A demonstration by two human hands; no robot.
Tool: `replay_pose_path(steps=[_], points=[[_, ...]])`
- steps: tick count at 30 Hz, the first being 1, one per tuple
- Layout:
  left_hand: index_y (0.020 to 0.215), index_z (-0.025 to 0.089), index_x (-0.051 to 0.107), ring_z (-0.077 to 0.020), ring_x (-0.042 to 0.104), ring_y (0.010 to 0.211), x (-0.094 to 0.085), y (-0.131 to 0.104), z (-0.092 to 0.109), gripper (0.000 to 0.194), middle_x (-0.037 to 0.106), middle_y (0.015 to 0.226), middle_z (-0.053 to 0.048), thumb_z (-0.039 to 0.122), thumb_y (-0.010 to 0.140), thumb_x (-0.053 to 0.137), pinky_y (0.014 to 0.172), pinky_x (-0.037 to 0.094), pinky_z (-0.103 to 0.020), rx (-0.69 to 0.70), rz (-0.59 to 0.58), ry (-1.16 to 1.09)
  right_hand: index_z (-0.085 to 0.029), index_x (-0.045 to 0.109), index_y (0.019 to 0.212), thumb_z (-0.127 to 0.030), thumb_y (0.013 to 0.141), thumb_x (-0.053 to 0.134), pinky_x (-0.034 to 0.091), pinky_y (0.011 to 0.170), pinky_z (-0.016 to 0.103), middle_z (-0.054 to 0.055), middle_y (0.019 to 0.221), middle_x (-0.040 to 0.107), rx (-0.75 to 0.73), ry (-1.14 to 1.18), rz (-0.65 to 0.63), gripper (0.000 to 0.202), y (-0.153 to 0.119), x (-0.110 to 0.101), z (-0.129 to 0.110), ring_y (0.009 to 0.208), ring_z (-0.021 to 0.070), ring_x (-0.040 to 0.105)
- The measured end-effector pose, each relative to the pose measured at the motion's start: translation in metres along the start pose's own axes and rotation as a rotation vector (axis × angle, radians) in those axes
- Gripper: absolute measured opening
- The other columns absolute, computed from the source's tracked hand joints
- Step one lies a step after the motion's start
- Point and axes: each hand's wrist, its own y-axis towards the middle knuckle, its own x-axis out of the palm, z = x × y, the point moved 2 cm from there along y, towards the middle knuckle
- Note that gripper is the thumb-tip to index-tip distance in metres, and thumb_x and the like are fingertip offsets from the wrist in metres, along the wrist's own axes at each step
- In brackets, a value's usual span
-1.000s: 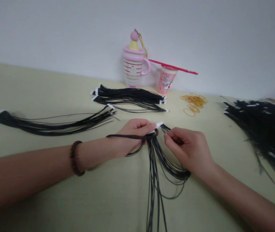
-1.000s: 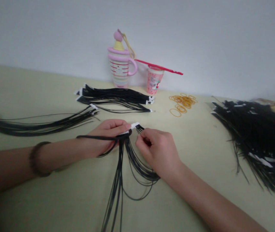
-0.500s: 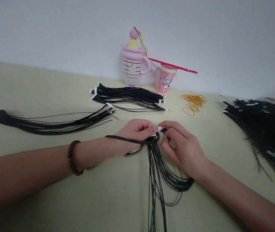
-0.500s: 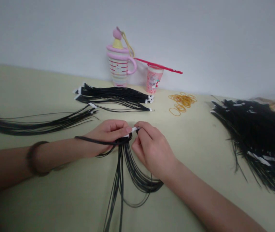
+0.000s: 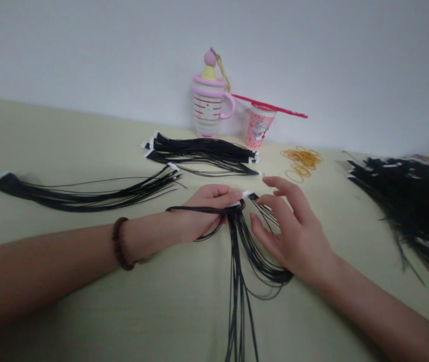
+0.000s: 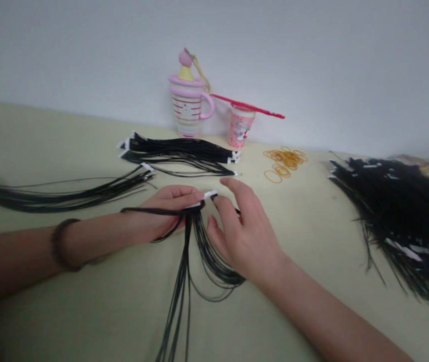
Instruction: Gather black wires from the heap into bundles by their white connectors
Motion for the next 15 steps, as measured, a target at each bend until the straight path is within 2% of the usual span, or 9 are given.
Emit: replay_pose_path(steps=[2, 4, 6, 8, 10, 12, 15], points=[[0.077, 0.01, 0.055, -0.0051, 0.044, 0.056, -0.001, 0.001, 0.001, 0.021, 0.048, 0.065, 0.002, 0.029, 0.074, 0.063, 0.052, 0.032, -0.018, -0.009, -0.005, -0.081, -0.01, 0.056, 0.092, -0.008, 0.072, 0.06, 0.047, 0.086, 0.037, 0.017, 0.107, 0.056, -0.062, 0.096, 0.01, 0.02, 0.0, -0.005, -0.01, 0.102, 0.0243, 0.054], [0.073, 0.01, 0.055, -0.0044, 0.043, 0.054, -0.003, 0.003, 0.002, 0.019, 0.048, 0.062, 0.003, 0.027, 0.074, 0.064, 0.05, 0.031, -0.017, -0.018, 0.044, -0.099, -0.012, 0.055, 0.089, -0.002, 0.071, 0.057, 0.048, 0.079, 0.03, 0.01, 0.093, 0.059, -0.066, 0.308, -0.05, 0.02, -0.002, -0.008, -0.019, 0.09, 0.0178, 0.056], [0.07, 0.009, 0.055, -0.0044, 0.044, 0.052, -0.007, 0.005, 0.005, 0.017, 0.05, 0.059, 0.002, 0.024, 0.073, 0.064, 0.049, 0.032, -0.017, -0.036, 0.125, -0.095, -0.013, 0.052, 0.082, 0.0, 0.07, 0.052, 0.048, 0.067, 0.025, 0.005, 0.079, 0.057, 0.002, 0.507, -0.113, 0.018, -0.004, -0.008, -0.025, 0.076, 0.0127, 0.055], [0.069, 0.009, 0.056, -0.005, 0.046, 0.05, -0.011, 0.007, 0.008, 0.015, 0.053, 0.058, 0.002, 0.022, 0.072, 0.064, 0.047, 0.033, -0.017, -0.057, 0.199, -0.107, -0.014, 0.048, 0.076, -0.001, 0.069, 0.048, 0.044, 0.058, 0.023, 0.002, 0.07, 0.052, 0.098, 0.6, -0.165, 0.015, -0.007, -0.006, -0.024, 0.065, 0.0103, 0.051], [0.068, 0.01, 0.057, -0.0053, 0.047, 0.049, -0.015, 0.01, 0.012, 0.011, 0.055, 0.058, 0.002, 0.017, 0.07, 0.064, 0.047, 0.035, -0.018, -0.046, 0.195, -0.148, -0.015, 0.048, 0.074, -0.003, 0.073, 0.044, 0.04, 0.054, 0.023, 0.001, 0.066, 0.051, 0.17, 0.598, -0.227, 0.013, -0.009, -0.001, -0.019, 0.06, 0.0093, 0.048], [0.068, 0.011, 0.058, -0.0064, 0.05, 0.051, -0.019, 0.014, 0.014, 0.007, 0.056, 0.059, 0.002, 0.013, 0.067, 0.064, 0.051, 0.039, -0.019, -0.016, 0.128, -0.19, -0.014, 0.049, 0.074, -0.004, 0.075, 0.041, 0.039, 0.054, 0.022, 0.001, 0.065, 0.051, 0.199, 0.542, -0.273, 0.013, -0.01, 0.004, -0.012, 0.059, 0.0089, 0.047], [0.069, 0.011, 0.058, -0.0078, 0.051, 0.054, -0.022, 0.016, 0.012, 0.007, 0.056, 0.06, 0.002, 0.013, 0.065, 0.064, 0.055, 0.041, -0.021, -0.003, 0.065, -0.213, -0.014, 0.051, 0.076, -0.007, 0.074, 0.048, 0.041, 0.056, 0.023, 0.002, 0.068, 0.052, 0.17, 0.42, -0.226, 0.007, -0.011, 0.008, -0.006, 0.062, 0.01, 0.048]])
